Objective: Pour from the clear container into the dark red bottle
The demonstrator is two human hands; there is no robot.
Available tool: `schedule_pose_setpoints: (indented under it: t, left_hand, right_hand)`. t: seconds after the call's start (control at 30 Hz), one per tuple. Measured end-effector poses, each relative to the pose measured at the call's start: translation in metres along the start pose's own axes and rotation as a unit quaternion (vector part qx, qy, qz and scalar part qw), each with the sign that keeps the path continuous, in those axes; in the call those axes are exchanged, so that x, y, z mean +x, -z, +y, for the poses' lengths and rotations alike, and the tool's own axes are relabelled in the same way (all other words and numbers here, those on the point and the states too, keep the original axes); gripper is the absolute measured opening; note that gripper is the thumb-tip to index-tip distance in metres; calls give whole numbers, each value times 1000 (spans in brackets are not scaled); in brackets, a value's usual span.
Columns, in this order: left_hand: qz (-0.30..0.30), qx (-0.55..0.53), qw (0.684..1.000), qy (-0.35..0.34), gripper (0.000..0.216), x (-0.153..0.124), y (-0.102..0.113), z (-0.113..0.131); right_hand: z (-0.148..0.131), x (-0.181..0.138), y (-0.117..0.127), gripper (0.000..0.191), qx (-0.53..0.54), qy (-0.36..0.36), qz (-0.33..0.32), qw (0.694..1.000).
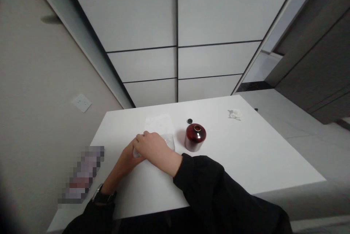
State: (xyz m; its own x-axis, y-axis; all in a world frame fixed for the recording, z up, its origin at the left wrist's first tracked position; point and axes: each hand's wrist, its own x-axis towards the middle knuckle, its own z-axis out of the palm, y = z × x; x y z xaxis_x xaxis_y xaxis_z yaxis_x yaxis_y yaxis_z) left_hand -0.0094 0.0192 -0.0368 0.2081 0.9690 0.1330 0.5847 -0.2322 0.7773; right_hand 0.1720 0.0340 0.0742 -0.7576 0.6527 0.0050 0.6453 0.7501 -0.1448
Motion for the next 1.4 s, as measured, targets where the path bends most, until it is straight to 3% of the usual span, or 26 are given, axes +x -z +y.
schedule_pose_setpoints:
  t: [0.2, 0.3, 0.4, 0.67, 0.83, 1.0, 1.13, 1.3, 1.4]
  left_hand:
    - [-1, 6, 1000, -4, 57, -2, 0, 2]
    - [-11, 1, 1000, -8, 57, -3, 1, 5]
    - [-16, -6, 1000, -10, 64, -4, 3, 9]
    - [-28, -9, 1000, -9, 52, -7, 5, 16]
    - [-27, -10, 999, -17, 69, -8, 6, 19]
    - [-24, -18, 999, -25, 76, -9, 4, 17]
    - [-20, -17, 999, -28, 77, -9, 2, 15]
    - [-23, -15, 999, -34, 78, -10, 4, 15]
    - [-23, -13, 999, -35, 78, -10, 4, 16]
  right_hand:
    - [12, -10, 3, 25, 23, 81, 19, 996]
    - [11, -10, 2, 33, -3, 14, 21, 1000]
    - [9, -8, 3, 23, -30, -32, 3, 999]
    - [18, -9, 29, 29, -19, 62, -14, 998]
    - [24, -32, 45, 30, 6, -1, 35, 999]
    - [30, -57, 31, 22, 65, -71, 99, 990]
    - [30, -58, 19, 19, 78, -85, 122, 986]
    - [28, -53, 22, 19, 56, -91, 122, 987]
    - [29, -64, 18, 20, 68, -105, 170, 978]
